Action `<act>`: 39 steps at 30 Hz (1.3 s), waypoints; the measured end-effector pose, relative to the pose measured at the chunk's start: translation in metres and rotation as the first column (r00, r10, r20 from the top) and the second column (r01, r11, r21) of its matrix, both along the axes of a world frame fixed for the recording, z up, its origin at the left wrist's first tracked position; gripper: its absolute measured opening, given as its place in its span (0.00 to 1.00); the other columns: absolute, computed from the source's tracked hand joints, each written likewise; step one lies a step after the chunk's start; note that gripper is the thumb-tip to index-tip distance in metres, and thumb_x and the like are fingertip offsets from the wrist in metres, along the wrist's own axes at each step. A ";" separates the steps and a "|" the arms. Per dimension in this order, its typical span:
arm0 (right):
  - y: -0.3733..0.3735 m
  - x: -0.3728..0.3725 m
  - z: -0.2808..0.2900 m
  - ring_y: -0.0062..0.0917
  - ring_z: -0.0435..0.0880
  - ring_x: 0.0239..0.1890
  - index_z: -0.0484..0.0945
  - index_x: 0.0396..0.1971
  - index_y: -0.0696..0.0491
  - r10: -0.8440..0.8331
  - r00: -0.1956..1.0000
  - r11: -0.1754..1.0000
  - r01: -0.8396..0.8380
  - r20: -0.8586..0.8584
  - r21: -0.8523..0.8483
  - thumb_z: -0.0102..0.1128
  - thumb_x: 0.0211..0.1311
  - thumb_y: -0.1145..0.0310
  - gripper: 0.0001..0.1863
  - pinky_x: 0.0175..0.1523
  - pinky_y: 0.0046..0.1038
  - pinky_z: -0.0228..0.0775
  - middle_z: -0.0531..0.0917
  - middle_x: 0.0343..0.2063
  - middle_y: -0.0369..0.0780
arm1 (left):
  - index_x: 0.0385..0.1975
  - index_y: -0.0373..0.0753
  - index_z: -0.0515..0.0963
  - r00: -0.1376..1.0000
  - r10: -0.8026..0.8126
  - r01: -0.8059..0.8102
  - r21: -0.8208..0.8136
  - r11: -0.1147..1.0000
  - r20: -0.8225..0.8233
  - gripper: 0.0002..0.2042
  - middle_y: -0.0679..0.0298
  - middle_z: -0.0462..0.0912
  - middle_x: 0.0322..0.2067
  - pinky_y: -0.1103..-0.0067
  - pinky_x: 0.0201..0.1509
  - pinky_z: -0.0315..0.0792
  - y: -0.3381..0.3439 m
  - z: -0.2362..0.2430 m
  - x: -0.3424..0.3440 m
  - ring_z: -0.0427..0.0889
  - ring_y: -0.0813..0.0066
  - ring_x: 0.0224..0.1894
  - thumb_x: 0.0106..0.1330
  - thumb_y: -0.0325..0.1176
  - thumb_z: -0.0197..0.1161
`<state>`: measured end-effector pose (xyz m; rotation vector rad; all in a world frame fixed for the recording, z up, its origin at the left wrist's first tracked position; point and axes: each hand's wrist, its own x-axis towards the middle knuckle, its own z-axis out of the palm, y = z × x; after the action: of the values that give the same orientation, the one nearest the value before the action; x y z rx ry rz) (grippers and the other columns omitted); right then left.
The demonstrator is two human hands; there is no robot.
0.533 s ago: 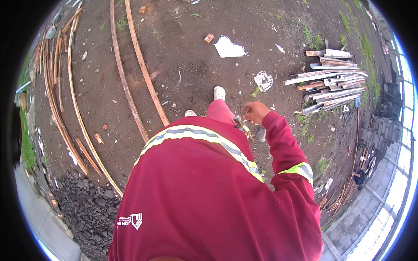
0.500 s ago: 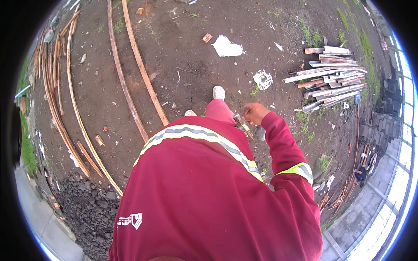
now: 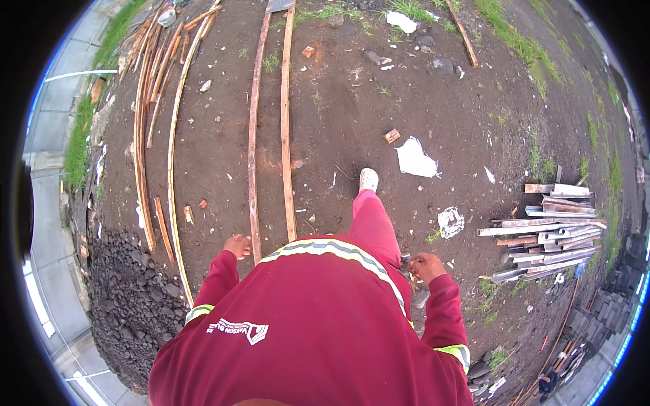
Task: The person positions a long wooden plank on a makeshift support, then uses a hand saw to cut it. After cutting, the person measures the plank with a tape measure and marks it with a pencil.
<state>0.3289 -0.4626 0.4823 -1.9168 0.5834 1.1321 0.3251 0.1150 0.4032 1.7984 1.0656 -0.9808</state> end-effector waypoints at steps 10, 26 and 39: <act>-0.070 0.209 -0.043 0.26 0.80 0.23 0.73 0.35 0.55 -0.084 0.993 0.983 0.068 -0.084 -0.172 0.53 0.59 0.62 0.12 0.21 0.30 0.74 0.79 0.26 0.41 | 0.31 0.39 0.75 0.999 -0.039 0.039 0.028 0.999 0.033 0.12 0.68 0.75 0.19 0.78 0.20 0.69 -0.056 0.035 0.101 0.76 0.77 0.19 0.63 0.41 0.53; 0.014 0.452 -0.118 0.28 0.80 0.21 0.71 0.44 0.55 -0.232 0.972 0.970 0.235 0.045 -0.062 0.49 0.60 0.65 0.15 0.21 0.32 0.75 0.80 0.28 0.43 | 0.40 0.36 0.76 0.488 -0.871 0.804 0.360 0.472 0.052 0.18 0.59 0.81 0.30 0.72 0.29 0.76 0.013 -0.035 0.187 0.81 0.69 0.23 0.65 0.44 0.48; 0.068 0.607 -0.172 0.29 0.80 0.24 0.71 0.44 0.52 -0.254 0.960 0.959 0.234 -0.120 -0.158 0.49 0.60 0.64 0.14 0.22 0.35 0.74 0.79 0.32 0.42 | 0.40 0.37 0.75 0.949 0.173 -0.223 0.176 0.959 0.263 0.16 0.65 0.78 0.24 0.80 0.19 0.69 0.133 0.024 0.460 0.78 0.77 0.20 0.61 0.44 0.54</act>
<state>0.9364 -0.3944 0.3098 -1.8310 0.9743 1.0931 0.7855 0.2481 0.4276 1.8739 1.1959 -0.5266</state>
